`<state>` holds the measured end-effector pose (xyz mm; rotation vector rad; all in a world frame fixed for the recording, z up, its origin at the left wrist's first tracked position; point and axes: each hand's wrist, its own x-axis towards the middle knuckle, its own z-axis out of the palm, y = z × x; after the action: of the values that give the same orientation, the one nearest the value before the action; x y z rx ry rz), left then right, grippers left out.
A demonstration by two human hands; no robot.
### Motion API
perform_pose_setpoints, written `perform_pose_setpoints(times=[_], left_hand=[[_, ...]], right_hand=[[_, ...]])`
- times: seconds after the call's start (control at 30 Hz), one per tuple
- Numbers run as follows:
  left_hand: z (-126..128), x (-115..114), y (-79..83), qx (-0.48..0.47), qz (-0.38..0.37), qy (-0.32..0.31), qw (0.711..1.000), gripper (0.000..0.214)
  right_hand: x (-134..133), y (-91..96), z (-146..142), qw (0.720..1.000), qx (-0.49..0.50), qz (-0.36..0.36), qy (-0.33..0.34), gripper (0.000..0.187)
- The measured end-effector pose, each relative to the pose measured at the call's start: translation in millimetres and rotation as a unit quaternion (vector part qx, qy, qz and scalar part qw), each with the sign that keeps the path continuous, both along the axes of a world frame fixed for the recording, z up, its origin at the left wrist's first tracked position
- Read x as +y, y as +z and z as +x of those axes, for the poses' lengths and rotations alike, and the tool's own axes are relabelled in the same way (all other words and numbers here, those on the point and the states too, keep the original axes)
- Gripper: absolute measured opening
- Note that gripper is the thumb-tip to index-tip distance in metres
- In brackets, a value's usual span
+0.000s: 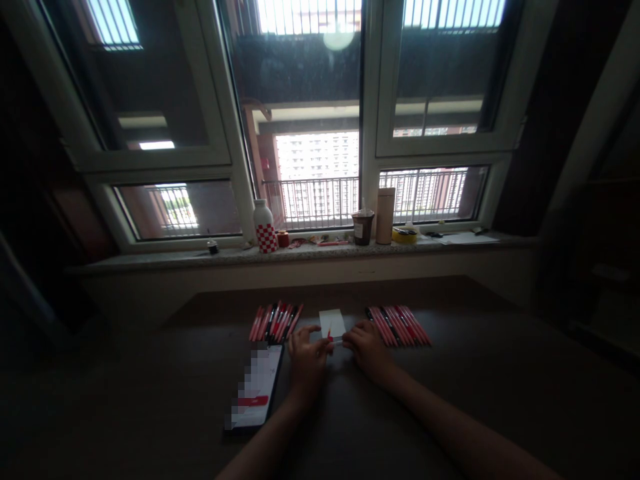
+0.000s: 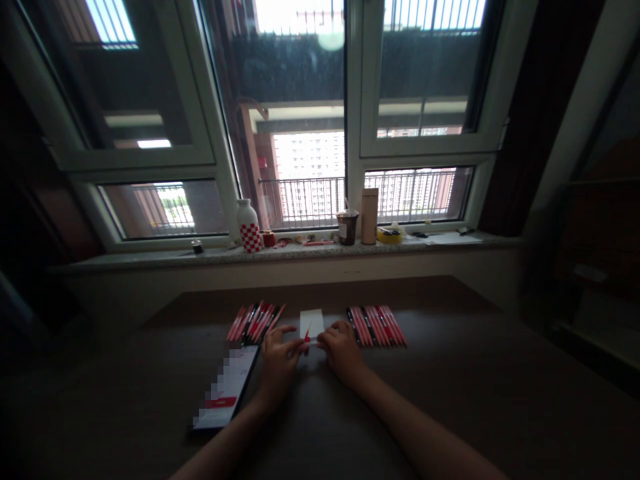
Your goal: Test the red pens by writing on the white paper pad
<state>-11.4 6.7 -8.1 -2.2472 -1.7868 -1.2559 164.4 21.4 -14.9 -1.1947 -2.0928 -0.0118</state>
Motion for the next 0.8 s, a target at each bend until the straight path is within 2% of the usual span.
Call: perform_pose_setpoints(times=[0.3, 0.53, 0.67, 0.8], left_hand=[[0.1, 2.1, -2.5, 0.004, -0.017, 0.007, 1.0, 0.016], [1.7, 2.9, -1.7, 0.029, -0.038, 0.047, 0.998, 0.036], [3.0, 0.4, 1.0, 0.058, -0.044, 0.055, 0.996, 0.023], [4.7, -2.9, 4.3, 0.086, -0.044, 0.047, 0.994, 0.014]], right_hand=[[0.4, 0.8, 1.7, 1.0, 0.013, -0.019, -0.005, 0.011], [3.5, -0.8, 3.4, 0.998, 0.03, -0.021, -0.047, 0.012], [3.2, 0.1, 4.0, 0.996, 0.034, -0.022, -0.082, 0.01], [2.5, -0.2, 3.5, 0.995, 0.036, -0.018, -0.087, 0.009]])
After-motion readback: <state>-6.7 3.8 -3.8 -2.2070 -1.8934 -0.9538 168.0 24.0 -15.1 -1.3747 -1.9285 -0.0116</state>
